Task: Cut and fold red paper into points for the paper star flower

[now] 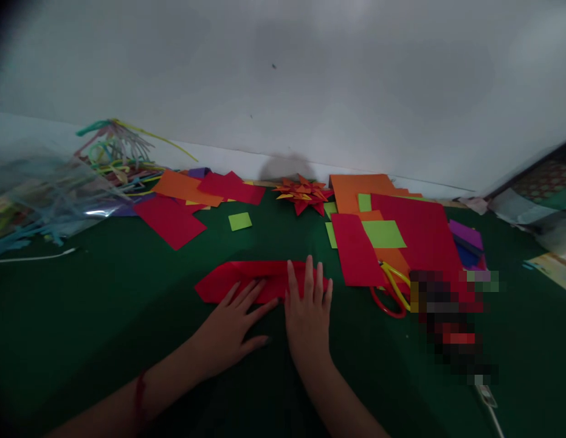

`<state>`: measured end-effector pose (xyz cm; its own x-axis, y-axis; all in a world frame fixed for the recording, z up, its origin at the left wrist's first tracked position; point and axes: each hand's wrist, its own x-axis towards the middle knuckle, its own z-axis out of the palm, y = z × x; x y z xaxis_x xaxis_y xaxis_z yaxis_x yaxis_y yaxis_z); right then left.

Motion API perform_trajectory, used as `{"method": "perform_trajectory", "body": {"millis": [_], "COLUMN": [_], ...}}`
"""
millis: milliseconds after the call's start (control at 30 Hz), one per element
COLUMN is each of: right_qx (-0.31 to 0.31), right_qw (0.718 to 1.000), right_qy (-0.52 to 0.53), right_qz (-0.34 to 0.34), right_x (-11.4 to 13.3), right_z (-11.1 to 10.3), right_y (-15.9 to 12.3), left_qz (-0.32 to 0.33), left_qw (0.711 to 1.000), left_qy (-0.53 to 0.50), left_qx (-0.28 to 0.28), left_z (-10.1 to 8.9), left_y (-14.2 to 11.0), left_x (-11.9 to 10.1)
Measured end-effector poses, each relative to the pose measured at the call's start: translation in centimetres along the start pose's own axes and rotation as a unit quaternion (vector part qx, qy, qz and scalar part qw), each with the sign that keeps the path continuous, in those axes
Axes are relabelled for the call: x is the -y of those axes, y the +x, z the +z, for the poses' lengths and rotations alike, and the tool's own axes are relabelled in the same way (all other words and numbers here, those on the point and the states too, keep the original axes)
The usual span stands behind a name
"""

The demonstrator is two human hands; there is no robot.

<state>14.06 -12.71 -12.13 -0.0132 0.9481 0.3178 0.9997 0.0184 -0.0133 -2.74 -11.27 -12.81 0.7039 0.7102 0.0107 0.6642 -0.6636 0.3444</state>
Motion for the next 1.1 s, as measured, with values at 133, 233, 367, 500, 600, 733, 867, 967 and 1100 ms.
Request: {"method": "perform_trajectory", "body": {"millis": [133,233,367,500,600,733,867,967,1100], "right_qx": [-0.003,-0.01,-0.028,-0.1,-0.152,-0.144,-0.108,-0.082,-0.07], "right_qw": [1.0,0.998,0.996,0.991,0.982,0.981,0.985,0.989,0.99], "right_qy": [-0.002,-0.008,-0.003,0.038,0.084,0.102,0.093,0.085,0.077], "right_qz": [0.026,0.055,0.081,0.085,0.076,0.08,0.092,0.088,0.095], "right_x": [-0.6,-1.8,-3.1,-2.9,-1.8,0.1,0.9,0.8,0.7], "right_z": [0.1,0.3,0.2,-0.9,-1.1,0.7,3.1,4.0,4.0], "right_y": [-0.5,-1.1,-1.4,0.4,2.9,5.2,5.5,5.3,5.3], "left_qz": [0.002,0.002,0.002,0.003,0.003,0.002,0.008,0.01,0.006], "left_qw": [1.0,1.0,1.0,1.0,1.0,1.0,1.0,1.0,1.0], "left_qy": [0.003,0.003,0.002,0.0,0.001,0.007,0.01,0.015,0.03], "left_qx": [-0.003,-0.003,0.001,0.008,0.011,0.009,-0.004,-0.01,-0.006], "left_z": [0.0,-0.1,-0.2,-0.2,-0.2,-0.1,0.2,0.1,-0.2], "left_y": [0.0,-0.1,-0.1,0.0,0.0,-0.1,-0.1,0.0,-0.5], "left_x": [0.0,0.0,0.0,0.0,0.1,0.1,0.1,0.0,0.4]}}
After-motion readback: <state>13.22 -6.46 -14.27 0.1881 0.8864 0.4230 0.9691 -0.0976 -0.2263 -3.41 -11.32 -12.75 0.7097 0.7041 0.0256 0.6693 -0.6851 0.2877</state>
